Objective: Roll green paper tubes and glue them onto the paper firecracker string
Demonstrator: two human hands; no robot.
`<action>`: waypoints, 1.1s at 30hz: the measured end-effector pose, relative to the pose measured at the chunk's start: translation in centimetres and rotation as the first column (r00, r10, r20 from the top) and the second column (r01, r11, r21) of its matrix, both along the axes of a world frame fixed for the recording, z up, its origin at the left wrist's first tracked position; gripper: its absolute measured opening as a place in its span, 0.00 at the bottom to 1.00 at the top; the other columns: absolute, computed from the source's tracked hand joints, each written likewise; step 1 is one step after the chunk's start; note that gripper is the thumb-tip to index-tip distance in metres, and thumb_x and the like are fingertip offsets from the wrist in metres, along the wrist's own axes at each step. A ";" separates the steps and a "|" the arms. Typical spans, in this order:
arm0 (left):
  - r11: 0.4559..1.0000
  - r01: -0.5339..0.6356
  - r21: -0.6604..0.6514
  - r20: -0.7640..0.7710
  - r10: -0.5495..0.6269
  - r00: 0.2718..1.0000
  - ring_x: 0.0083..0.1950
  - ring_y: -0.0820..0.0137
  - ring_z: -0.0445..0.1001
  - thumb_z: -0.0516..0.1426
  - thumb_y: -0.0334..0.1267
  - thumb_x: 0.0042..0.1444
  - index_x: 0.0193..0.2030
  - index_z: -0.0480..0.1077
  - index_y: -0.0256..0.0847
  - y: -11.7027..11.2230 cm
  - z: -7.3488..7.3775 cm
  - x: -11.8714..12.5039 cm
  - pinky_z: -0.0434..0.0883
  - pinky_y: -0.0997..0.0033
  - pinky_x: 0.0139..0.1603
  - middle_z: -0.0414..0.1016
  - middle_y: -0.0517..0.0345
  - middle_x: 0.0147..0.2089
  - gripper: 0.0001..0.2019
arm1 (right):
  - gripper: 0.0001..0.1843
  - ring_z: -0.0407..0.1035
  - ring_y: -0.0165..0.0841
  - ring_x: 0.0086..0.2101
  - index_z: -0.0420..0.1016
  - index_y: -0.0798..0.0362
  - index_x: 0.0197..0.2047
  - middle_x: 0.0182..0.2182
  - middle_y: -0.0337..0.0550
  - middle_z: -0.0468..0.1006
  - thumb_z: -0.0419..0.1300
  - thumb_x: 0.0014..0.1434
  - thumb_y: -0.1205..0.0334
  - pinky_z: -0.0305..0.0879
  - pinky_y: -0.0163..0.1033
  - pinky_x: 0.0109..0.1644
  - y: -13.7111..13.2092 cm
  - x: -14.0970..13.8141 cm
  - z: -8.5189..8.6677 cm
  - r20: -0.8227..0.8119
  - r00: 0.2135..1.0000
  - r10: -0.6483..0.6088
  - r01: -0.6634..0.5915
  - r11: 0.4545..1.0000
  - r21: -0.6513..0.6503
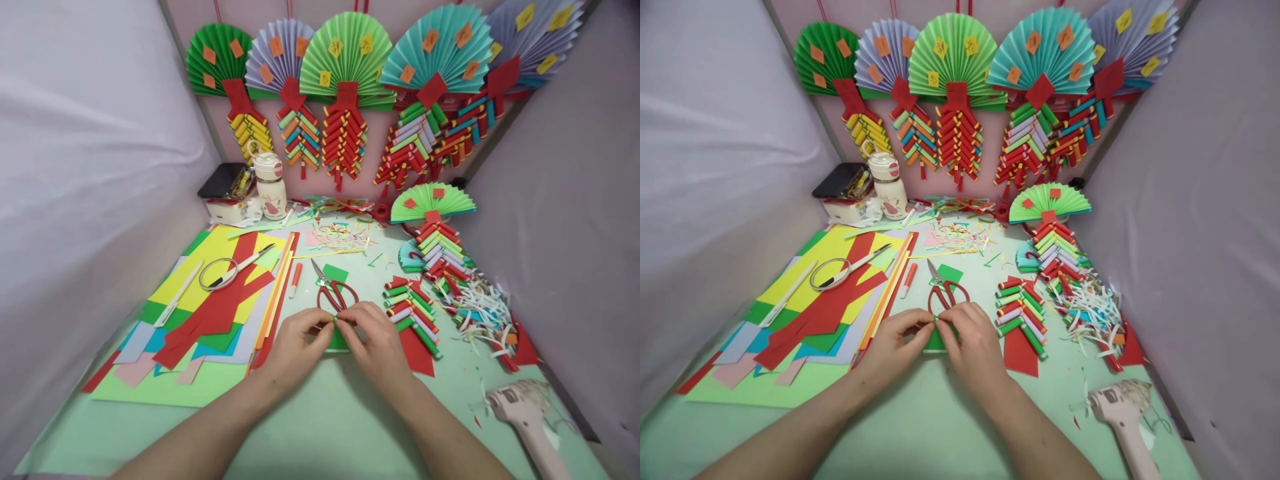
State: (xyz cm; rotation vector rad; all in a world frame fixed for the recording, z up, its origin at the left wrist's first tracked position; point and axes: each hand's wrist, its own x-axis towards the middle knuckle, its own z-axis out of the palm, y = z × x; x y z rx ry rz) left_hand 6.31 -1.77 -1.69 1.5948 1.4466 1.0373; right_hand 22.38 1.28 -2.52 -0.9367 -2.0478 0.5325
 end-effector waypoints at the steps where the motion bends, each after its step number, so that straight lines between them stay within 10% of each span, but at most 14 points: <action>1: 1.000 0.008 0.012 -0.014 -0.008 1.000 0.36 0.73 0.72 0.53 0.33 0.57 0.35 0.73 0.40 0.0 0.1 0.0 0.68 0.76 0.39 0.75 0.59 0.34 0.07 | 0.04 0.66 0.34 0.36 0.71 0.52 0.38 0.32 0.43 0.73 0.55 0.63 0.66 0.62 0.40 0.40 0.0 0.0 0.0 -0.013 1.000 0.003 -0.003 1.000 -0.011; 16: 0.999 0.042 0.021 -0.046 -0.041 0.998 0.36 0.73 0.73 0.53 0.34 0.58 0.35 0.73 0.40 0.0 -0.2 0.2 0.68 0.76 0.38 0.76 0.60 0.34 0.07 | 0.05 0.64 0.34 0.33 0.69 0.53 0.33 0.29 0.41 0.71 0.55 0.60 0.69 0.59 0.40 0.38 -0.4 -0.3 0.0 0.034 0.997 -0.072 0.070 0.995 0.078; 25: 0.977 -0.141 -0.159 0.088 0.156 0.984 0.35 0.70 0.72 0.54 0.39 0.55 0.31 0.72 0.39 0.6 0.0 -0.3 0.68 0.75 0.36 0.75 0.59 0.32 0.07 | 0.07 0.61 0.29 0.28 0.66 0.52 0.28 0.24 0.35 0.66 0.56 0.57 0.70 0.58 0.36 0.33 0.8 0.7 0.9 -0.154 0.950 -0.272 0.261 0.961 -0.089; 33: 0.989 -0.105 -0.106 0.137 0.119 0.983 0.37 0.69 0.74 0.55 0.39 0.55 0.34 0.74 0.40 0.5 -0.2 -0.2 0.70 0.74 0.38 0.77 0.58 0.34 0.08 | 0.03 0.67 0.35 0.34 0.71 0.51 0.35 0.30 0.41 0.74 0.57 0.59 0.64 0.62 0.40 0.39 0.2 0.0 0.7 -0.003 0.997 -0.079 0.079 0.997 0.015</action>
